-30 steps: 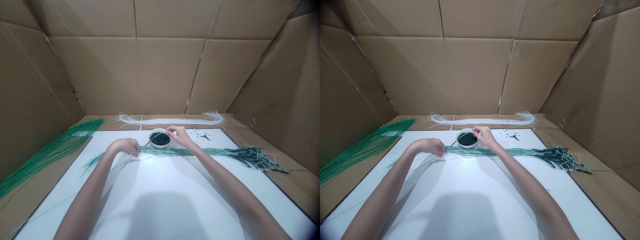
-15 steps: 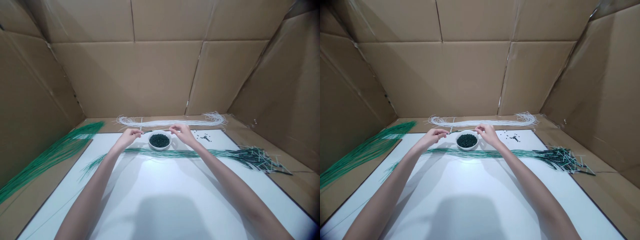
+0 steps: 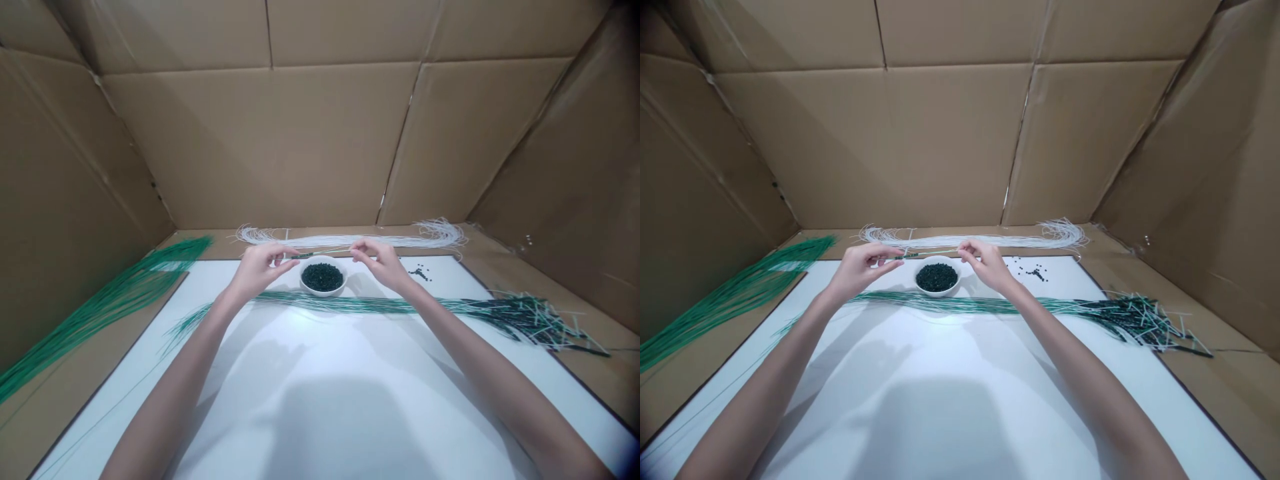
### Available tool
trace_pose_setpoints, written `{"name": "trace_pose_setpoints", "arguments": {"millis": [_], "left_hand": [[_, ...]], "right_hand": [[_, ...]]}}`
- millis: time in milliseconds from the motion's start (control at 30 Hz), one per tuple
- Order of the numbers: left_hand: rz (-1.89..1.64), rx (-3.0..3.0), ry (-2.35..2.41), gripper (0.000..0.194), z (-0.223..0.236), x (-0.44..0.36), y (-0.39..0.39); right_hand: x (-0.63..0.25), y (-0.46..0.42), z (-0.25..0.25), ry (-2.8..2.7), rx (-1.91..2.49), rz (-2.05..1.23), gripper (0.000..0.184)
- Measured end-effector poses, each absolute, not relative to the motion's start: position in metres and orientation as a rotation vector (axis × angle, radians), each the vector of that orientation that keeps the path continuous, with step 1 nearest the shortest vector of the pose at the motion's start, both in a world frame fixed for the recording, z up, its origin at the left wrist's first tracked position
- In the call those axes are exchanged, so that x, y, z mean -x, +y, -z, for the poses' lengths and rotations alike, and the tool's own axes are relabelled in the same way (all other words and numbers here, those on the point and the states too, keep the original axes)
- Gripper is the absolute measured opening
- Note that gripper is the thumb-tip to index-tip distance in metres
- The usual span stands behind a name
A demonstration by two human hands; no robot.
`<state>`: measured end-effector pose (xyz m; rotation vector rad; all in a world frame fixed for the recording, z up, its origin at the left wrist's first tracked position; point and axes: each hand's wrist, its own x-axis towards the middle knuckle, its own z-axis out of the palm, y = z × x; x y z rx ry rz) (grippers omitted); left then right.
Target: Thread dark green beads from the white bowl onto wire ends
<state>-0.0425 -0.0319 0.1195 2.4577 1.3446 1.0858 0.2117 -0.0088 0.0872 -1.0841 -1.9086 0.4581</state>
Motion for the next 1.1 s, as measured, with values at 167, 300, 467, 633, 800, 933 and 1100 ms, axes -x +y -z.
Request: {"name": "trace_pose_setpoints", "arguments": {"millis": [167,300,467,633,800,933,1100], "left_hand": [[-1.268,-2.452,1.279,0.020,-0.119,0.037,-0.037],[-1.364,-2.437,1.238,0.014,-0.120,0.036,-0.039],[-1.396,-2.432,1.243,0.008,-0.120,0.036,-0.039],[-1.375,-2.405,1.303,0.002,-0.119,0.033,-0.041],[-1.300,-2.377,1.335,0.005,-0.118,0.031,-0.042],[-1.273,-2.383,1.347,0.009,-0.118,0.031,-0.042],[-1.272,-2.405,1.349,0.006,-0.117,0.031,-0.041]], "right_hand": [[-0.212,-0.014,-0.095,-1.910,1.067,-0.397,0.015],[-0.213,-0.017,-0.100,-1.924,1.046,-0.339,0.013],[-0.214,-0.017,-0.101,-1.924,1.054,-0.322,0.011],[-0.213,-0.018,-0.101,-1.941,1.043,-0.293,0.012],[-0.212,-0.019,-0.102,-1.960,1.038,-0.264,0.013],[-0.213,-0.018,-0.101,-1.975,1.031,-0.246,0.013],[-0.213,-0.017,-0.100,-1.987,1.024,-0.237,0.014]]}}
